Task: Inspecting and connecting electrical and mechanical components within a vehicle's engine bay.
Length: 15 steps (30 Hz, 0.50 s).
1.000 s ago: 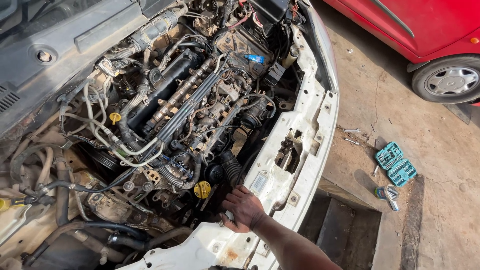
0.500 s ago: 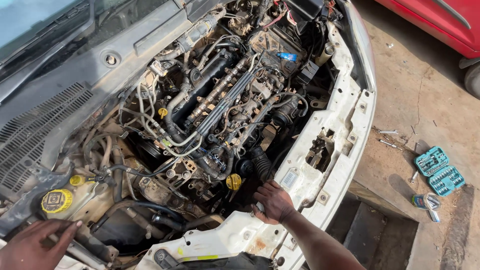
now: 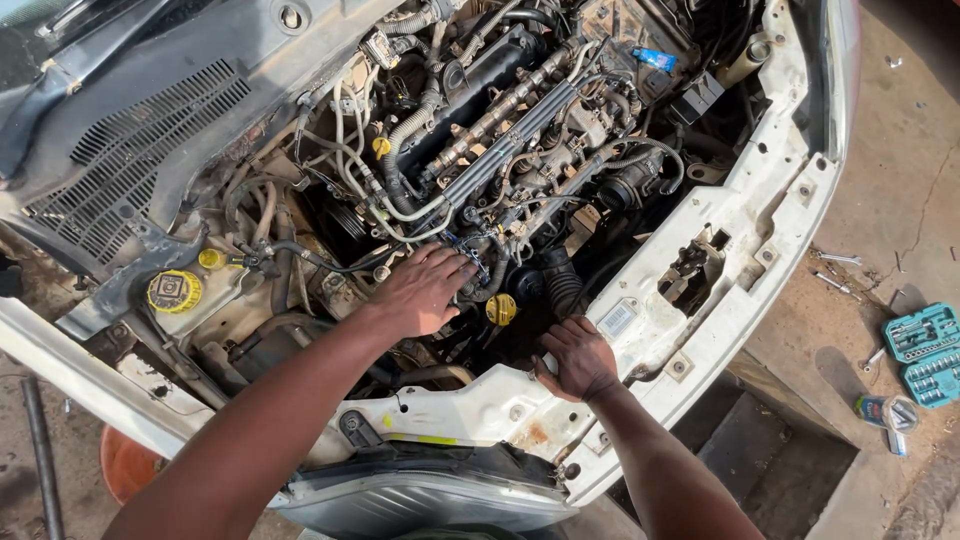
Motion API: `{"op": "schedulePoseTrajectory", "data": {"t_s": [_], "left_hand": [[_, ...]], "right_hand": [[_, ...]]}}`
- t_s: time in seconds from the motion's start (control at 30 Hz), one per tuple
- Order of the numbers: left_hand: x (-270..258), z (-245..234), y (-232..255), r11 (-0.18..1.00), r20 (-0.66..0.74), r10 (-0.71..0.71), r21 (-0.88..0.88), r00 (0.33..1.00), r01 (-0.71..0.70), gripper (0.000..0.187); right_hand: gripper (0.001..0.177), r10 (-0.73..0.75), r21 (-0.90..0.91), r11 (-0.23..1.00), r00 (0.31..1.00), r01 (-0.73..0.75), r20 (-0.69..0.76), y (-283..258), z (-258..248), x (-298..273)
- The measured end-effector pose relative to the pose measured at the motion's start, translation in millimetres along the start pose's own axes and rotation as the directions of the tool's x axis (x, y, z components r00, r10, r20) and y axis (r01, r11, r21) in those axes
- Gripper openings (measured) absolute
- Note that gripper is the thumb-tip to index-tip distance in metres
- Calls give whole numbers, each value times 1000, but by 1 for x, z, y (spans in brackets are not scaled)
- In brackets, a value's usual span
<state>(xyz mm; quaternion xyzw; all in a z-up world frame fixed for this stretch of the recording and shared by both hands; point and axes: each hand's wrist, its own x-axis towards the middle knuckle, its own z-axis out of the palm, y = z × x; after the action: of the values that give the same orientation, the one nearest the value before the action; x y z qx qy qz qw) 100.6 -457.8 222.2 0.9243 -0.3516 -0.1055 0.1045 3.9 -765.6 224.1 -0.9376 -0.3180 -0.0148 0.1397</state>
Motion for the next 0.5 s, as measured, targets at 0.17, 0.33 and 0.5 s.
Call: {"op": "schedulePoseTrajectory", "data": {"t_s": [0.17, 0.33, 0.5], "left_hand": [[12, 9, 31, 960, 351, -138, 279, 926, 38, 69], [-21, -23, 32, 988, 411, -97, 152, 907, 36, 41], [-78, -4, 23, 982, 292, -92, -130, 952, 134, 39]], "right_hand": [[26, -3, -3, 1000, 1000, 3, -30, 3, 5, -1], [24, -9, 7, 1000, 999, 10, -35, 0, -1, -4], [20, 10, 14, 1000, 998, -9, -54, -6, 3, 0]]}}
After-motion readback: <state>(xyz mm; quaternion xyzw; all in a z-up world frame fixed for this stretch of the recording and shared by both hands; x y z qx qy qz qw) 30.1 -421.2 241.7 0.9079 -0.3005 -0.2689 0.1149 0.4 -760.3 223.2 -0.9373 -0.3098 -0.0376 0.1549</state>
